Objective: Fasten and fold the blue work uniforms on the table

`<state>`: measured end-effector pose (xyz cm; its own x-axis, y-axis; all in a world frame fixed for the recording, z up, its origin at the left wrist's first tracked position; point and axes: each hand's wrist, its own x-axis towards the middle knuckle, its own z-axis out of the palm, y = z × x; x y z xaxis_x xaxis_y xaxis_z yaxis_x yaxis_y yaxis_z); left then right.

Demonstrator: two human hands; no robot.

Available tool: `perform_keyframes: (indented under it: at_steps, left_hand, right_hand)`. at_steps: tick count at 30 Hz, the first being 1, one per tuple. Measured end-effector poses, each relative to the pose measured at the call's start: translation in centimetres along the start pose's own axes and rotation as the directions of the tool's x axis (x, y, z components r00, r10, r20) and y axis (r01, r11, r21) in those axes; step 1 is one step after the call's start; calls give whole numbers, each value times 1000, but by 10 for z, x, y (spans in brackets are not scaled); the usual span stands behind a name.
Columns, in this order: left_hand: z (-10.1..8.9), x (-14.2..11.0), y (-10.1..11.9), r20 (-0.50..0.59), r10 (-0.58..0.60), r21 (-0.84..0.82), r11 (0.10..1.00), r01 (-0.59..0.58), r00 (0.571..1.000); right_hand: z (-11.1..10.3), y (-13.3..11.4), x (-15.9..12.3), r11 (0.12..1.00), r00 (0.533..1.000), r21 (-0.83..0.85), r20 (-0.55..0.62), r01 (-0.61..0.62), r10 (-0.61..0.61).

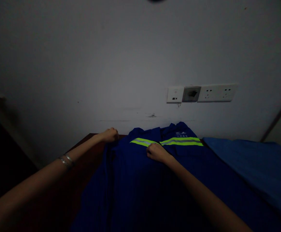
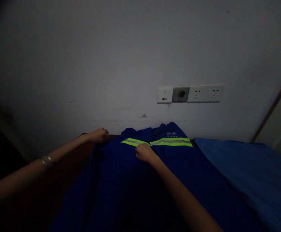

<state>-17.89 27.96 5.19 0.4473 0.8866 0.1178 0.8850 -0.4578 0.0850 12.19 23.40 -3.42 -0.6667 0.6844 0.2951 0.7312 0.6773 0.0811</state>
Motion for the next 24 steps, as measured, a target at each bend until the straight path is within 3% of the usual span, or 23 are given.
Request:
perform_keyframes:
  at_steps: [2,5,9,14,17,21,24]
  left_hand:
    - [0,13,30,2,75,72,995,-75,997]
    - [1,34,73,-93,170,126,979,-158,981]
    - [7,59,105,-111,208,14,978,-208,972]
    - [20,67,110,-11,173,-318,933,-168,985]
    - [34,60,107,56,203,-403,900,-164,977]
    - [54,50,103,38,109,-431,899,-82,993]
    - [66,48,100,9,72,-550,833,-55,997]
  right_hand:
    - [1,-2,-1,999,999,-5,-3,-33,33]
    - [0,-2,-1,992,994,70,20,-109,108]
    - [-4,3,-1,933,973,278,53,-230,224]
    - [-7,6,0,909,954,306,-15,-281,300]
    - [-6,8,1,910,941,272,-42,-313,336]
    - [0,12,2,893,924,283,-56,-350,379]
    - [5,15,3,876,914,333,-84,-349,396]
